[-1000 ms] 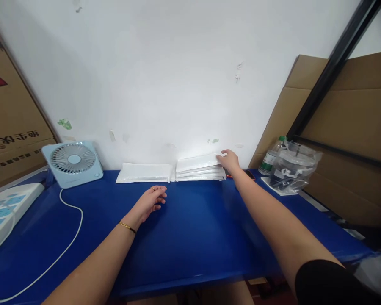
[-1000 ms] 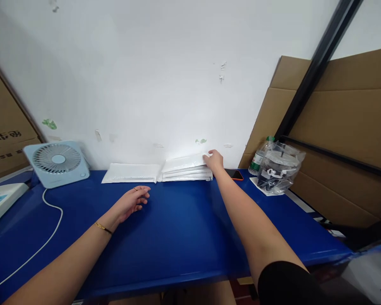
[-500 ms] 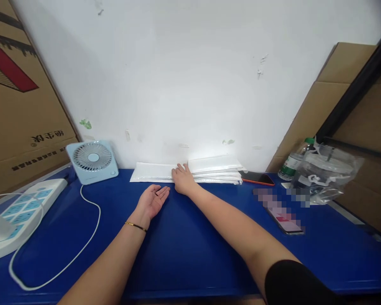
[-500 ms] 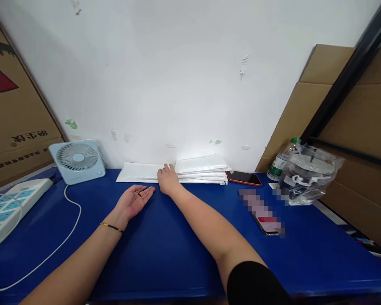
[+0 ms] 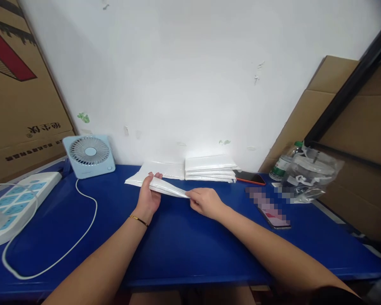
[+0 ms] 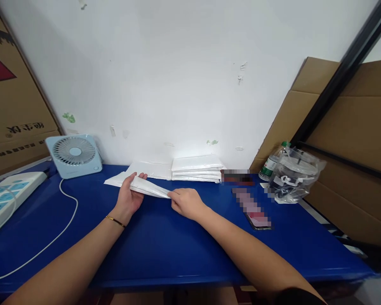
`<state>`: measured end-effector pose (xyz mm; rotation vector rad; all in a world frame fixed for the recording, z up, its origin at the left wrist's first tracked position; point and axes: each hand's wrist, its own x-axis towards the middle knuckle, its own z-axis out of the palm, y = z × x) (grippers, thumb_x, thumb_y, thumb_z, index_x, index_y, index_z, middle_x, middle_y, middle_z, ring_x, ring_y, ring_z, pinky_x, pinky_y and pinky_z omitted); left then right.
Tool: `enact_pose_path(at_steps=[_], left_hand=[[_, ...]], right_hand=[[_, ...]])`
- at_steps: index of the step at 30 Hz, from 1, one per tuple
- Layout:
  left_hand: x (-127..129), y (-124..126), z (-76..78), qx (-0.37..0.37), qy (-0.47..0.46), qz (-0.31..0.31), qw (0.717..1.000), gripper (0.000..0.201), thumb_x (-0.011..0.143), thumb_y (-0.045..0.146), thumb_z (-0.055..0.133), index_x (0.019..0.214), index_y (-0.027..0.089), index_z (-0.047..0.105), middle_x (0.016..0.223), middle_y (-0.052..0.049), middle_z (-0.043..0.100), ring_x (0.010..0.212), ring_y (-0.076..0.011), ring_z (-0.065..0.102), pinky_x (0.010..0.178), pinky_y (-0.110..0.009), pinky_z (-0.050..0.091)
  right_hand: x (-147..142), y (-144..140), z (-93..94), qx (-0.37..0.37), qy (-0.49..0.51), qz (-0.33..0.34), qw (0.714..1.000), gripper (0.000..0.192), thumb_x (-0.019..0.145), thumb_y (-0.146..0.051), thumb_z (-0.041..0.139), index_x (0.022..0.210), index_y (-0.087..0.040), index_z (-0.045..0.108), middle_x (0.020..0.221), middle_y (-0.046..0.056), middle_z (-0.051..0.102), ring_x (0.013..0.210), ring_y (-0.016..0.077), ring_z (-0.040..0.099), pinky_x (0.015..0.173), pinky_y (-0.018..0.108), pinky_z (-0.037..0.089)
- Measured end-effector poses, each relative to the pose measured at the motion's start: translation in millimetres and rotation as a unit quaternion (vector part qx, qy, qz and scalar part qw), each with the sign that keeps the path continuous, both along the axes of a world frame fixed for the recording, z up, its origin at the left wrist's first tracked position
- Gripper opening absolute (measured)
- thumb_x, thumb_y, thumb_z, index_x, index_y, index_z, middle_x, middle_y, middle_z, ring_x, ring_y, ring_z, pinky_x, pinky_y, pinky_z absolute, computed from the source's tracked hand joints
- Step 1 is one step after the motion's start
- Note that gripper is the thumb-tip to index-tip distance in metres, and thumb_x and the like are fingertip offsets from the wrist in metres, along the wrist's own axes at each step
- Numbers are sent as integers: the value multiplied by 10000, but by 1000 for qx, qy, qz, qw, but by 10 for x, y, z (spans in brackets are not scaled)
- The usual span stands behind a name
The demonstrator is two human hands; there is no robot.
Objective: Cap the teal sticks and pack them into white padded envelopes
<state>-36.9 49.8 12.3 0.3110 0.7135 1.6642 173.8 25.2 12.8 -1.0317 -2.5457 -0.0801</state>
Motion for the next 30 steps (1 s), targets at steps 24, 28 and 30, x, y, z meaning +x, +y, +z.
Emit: enact_pose_path(at_steps=[24,28,30], left_hand=[[239,-502,1133,236,337,43,910,524,644,302,727,1108,168,526,1079,-86,615,1106,-272,547,1001,-477,385],[115,-554,1395,246,382,52,889,523,621,326,729,1085,173,543,1048,-76,623,1067,-276,568,976,-486,415],[94,-593,1541,248,400,46,881,525,598,346,742,1061,183,554,1026,-69,628,1045,-280,577,950,-488,440]], right_hand=[[499,-90,-58,-186,79,-11,979,705,667,-616,632,1279,-300,486,1289,73,480,1185,300,424,989,449,328],[530,-83,-71,-192,47,-13,980,769,657,-684,584,1315,-309,451,1353,83,417,1242,316,370,1010,453,313],[534,-81,-75,-189,39,-12,981,770,663,-697,566,1314,-301,457,1368,88,404,1252,312,364,1020,443,309]])
